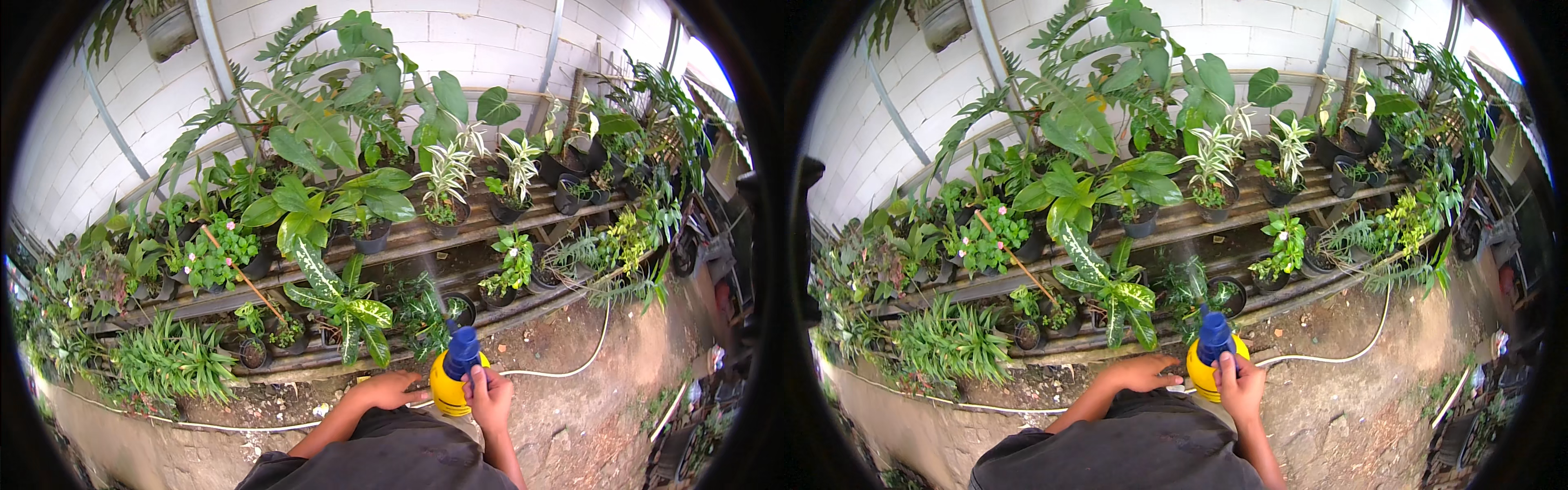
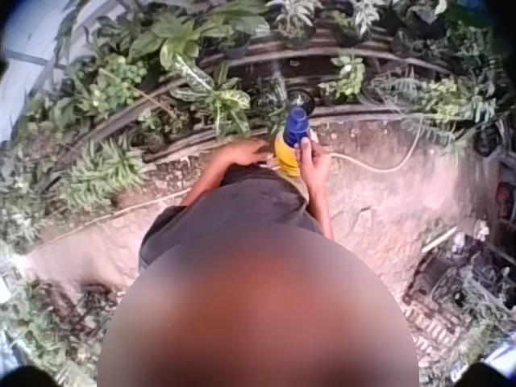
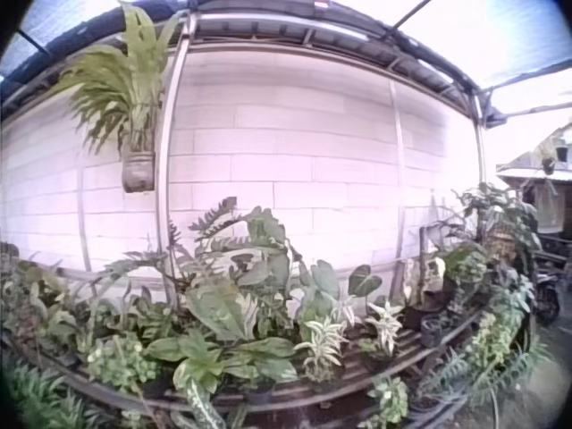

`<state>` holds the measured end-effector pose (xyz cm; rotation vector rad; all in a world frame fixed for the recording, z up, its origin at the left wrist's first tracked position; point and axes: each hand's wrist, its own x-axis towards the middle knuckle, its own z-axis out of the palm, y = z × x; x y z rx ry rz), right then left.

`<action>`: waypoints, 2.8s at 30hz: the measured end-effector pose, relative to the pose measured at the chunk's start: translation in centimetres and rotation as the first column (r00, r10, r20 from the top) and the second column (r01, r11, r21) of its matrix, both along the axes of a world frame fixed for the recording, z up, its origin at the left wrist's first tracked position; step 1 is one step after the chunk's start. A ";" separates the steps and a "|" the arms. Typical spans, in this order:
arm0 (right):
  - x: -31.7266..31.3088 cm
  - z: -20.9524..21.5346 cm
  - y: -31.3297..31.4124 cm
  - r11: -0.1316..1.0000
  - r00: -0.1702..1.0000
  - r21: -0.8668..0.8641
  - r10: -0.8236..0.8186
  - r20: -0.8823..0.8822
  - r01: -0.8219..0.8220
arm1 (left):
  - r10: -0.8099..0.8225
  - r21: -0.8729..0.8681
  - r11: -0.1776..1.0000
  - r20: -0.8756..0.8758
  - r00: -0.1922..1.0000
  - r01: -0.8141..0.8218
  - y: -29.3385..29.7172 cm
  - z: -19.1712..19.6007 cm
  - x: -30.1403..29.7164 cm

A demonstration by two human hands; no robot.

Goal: The person uses a yellow and blue handheld sprayer to mist water onto potted plants arranged on wooden shelves in a greenhouse. They walk along the aisle, repeatedly pumping the sprayer and directing the mist at different plants on both sides of the aisle.

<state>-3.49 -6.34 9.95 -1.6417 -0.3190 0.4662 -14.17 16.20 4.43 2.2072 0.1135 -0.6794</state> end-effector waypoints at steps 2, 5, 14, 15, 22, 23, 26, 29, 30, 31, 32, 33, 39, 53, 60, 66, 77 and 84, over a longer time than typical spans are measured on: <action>0.3 0.6 -0.8 0.987 0.989 -0.131 0.105 0.107 -0.091 | -0.040 -0.036 0.999 0.011 0.999 0.040 -0.5 0.3 0.9; 1.6 1.6 -1.6 0.995 0.987 -0.091 0.061 0.150 -0.048 | -0.045 -0.112 0.992 0.056 0.997 0.051 -1.2 0.7 2.4; 4.9 3.4 -2.5 0.980 0.997 0.187 -0.074 0.008 0.071 | 0.083 -0.157 0.985 0.100 0.991 -0.067 -2.8 1.0 5.8; 5.2 3.5 -2.6 0.984 0.999 0.168 -0.051 0.008 0.049 | 0.089 -0.166 0.984 0.102 0.991 -0.071 -2.9 1.1 6.0; 8.4 5.1 -2.2 0.904 0.792 -0.182 0.426 0.438 -0.386 | 0.027 -0.237 0.971 0.140 0.990 0.007 -4.0 1.2 6.0; 8.7 5.3 -2.0 0.903 0.810 -0.144 0.427 0.402 -0.405 | 0.015 -0.254 0.967 0.150 0.989 0.024 -4.3 1.2 5.7; 9.3 5.5 -1.6 0.899 0.852 -0.038 0.427 0.302 -0.437 | 0.198 -0.247 0.955 0.117 0.973 -0.164 -4.3 1.9 4.7; 9.7 5.5 -1.5 0.889 0.880 0.066 0.436 0.186 -0.454 | 0.322 -0.234 0.929 0.123 0.939 -0.288 -4.2 3.1 4.0; 9.8 5.4 -1.5 0.867 0.861 0.071 0.475 0.184 -0.493 | 0.345 -0.228 0.922 0.121 0.931 -0.312 -4.2 3.6 3.9; 10.0 5.4 -1.5 0.858 0.851 0.067 0.490 0.191 -0.509 | 0.364 -0.213 0.919 0.134 0.922 -0.332 -4.2 4.1 4.0; 10.2 5.3 -1.5 0.850 0.841 0.064 0.503 0.199 -0.523 | 0.388 -0.217 0.908 0.117 0.914 -0.358 -4.4 4.4 4.1; 10.5 5.3 -1.6 0.851 0.838 0.054 0.501 0.216 -0.523 | 0.390 -0.196 0.909 0.087 0.917 -0.369 -4.6 4.7 4.2; 13.1 4.3 -3.3 0.922 0.936 0.215 0.344 -0.070 -0.322 | 0.411 -0.166 0.903 0.066 0.909 -0.397 -6.8 3.5 6.2; 20.4 -0.8 -9.4 0.997 0.997 0.072 0.023 -0.071 -0.018 | 0.174 -0.137 0.976 0.002 0.985 -0.172 -13.6 0.0 13.5; 24.1 -1.2 -12.5 0.995 0.994 0.039 0.090 -0.057 -0.088 | 0.177 -0.160 0.972 0.020 0.984 -0.172 -15.9 0.2 17.2; 26.1 -1.1 -13.8 0.990 0.984 0.085 0.125 -0.128 -0.115 | 0.138 -0.149 0.981 0.059 0.989 -0.128 -18.8 0.0 20.9; 28.5 0.0 -15.5 0.980 0.992 0.183 0.097 -0.087 -0.079 | 0.221 -0.181 0.962 0.076 0.972 -0.204 -23.2 -0.3 22.8; 28.9 0.4 -16.5 0.974 0.983 0.189 0.145 -0.114 -0.121 | 0.448 -0.269 0.886 0.289 0.846 -0.378 -23.4 1.5 25.3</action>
